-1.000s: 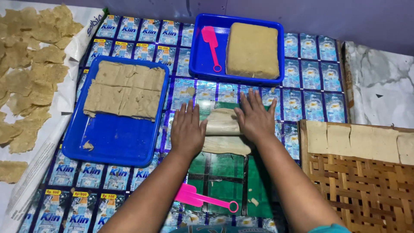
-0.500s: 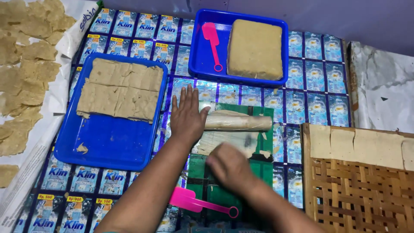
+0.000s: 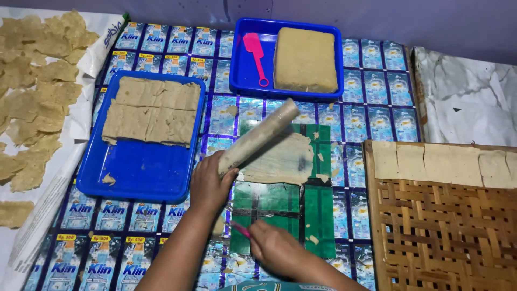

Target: The person is flattening dough with a rolling pin and cutting it into squares using a spatula.

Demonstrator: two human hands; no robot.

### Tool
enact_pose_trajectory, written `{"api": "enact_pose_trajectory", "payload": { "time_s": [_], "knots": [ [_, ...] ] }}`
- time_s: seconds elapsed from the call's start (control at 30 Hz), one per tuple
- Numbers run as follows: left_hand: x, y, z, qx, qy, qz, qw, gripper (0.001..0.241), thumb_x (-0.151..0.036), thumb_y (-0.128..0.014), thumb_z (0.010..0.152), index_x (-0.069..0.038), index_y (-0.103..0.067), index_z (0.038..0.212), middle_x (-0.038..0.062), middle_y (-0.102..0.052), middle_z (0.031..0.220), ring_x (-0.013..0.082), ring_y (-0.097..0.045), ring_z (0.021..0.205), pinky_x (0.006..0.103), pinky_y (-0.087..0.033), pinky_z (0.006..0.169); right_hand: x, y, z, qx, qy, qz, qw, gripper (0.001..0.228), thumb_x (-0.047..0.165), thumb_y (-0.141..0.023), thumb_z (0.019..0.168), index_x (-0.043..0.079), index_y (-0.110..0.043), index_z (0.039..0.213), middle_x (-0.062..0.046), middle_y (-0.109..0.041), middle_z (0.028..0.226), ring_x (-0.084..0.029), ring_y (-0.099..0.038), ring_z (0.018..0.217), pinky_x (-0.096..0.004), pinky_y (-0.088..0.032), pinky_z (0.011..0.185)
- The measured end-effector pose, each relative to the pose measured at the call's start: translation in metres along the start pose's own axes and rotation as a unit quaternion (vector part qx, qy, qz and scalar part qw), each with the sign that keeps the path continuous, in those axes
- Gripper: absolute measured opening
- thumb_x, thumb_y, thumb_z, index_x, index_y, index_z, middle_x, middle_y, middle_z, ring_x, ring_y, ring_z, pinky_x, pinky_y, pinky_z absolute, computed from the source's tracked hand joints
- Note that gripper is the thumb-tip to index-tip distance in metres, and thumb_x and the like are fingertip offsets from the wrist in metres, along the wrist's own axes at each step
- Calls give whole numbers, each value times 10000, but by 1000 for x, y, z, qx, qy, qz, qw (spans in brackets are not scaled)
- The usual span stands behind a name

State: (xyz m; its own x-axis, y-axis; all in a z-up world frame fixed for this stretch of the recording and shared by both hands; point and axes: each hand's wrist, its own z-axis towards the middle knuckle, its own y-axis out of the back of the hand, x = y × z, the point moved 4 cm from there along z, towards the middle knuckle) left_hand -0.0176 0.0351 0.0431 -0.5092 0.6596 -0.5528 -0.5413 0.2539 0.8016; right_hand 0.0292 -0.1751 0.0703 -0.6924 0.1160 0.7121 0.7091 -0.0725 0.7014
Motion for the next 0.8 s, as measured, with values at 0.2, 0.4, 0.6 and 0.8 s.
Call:
{"api": "enact_pose_trajectory", "payload": {
  "time_s": [0.2,0.4,0.6,0.8],
  "knots": [
    [12,4,-13,3,69,-83,994,679,-199,-777,825,-66,-487,1424,180,-673,1230,373,-640,1095,476,-496,930,-83,26,-39,-216,-343,-40,913,171,224,-578,970,92,-523,1066,-182,-713,647,-373,-675,479,-520,-502,460],
    [-8,7,-22,-49,104,-207,972,569,-148,-676,904,16,-456,1403,246,-652,1227,368,-689,1044,444,-543,872,-93,32,-39,-207,-356,-144,900,238,235,-508,1024,50,-376,1094,-186,-652,618,-423,-620,492,-567,-466,507],
    [-5,-12,-36,-88,4,-137,987,594,-99,-687,866,22,-459,1401,215,-571,1340,379,-570,1207,458,-451,1043,-92,25,-28,-143,-387,-155,897,228,245,-447,1058,33,-366,1077,-216,-679,636,-446,-650,517,-575,-501,533],
    [-4,-11,-34,-99,0,-134,986,593,-92,-700,855,28,-469,1387,211,-582,1325,375,-578,1185,450,-453,1037,-92,21,-17,-140,-374,-198,895,190,195,-444,1061,30,-350,1043,-163,-655,585,-389,-624,456,-547,-501,491]
  ]
}}
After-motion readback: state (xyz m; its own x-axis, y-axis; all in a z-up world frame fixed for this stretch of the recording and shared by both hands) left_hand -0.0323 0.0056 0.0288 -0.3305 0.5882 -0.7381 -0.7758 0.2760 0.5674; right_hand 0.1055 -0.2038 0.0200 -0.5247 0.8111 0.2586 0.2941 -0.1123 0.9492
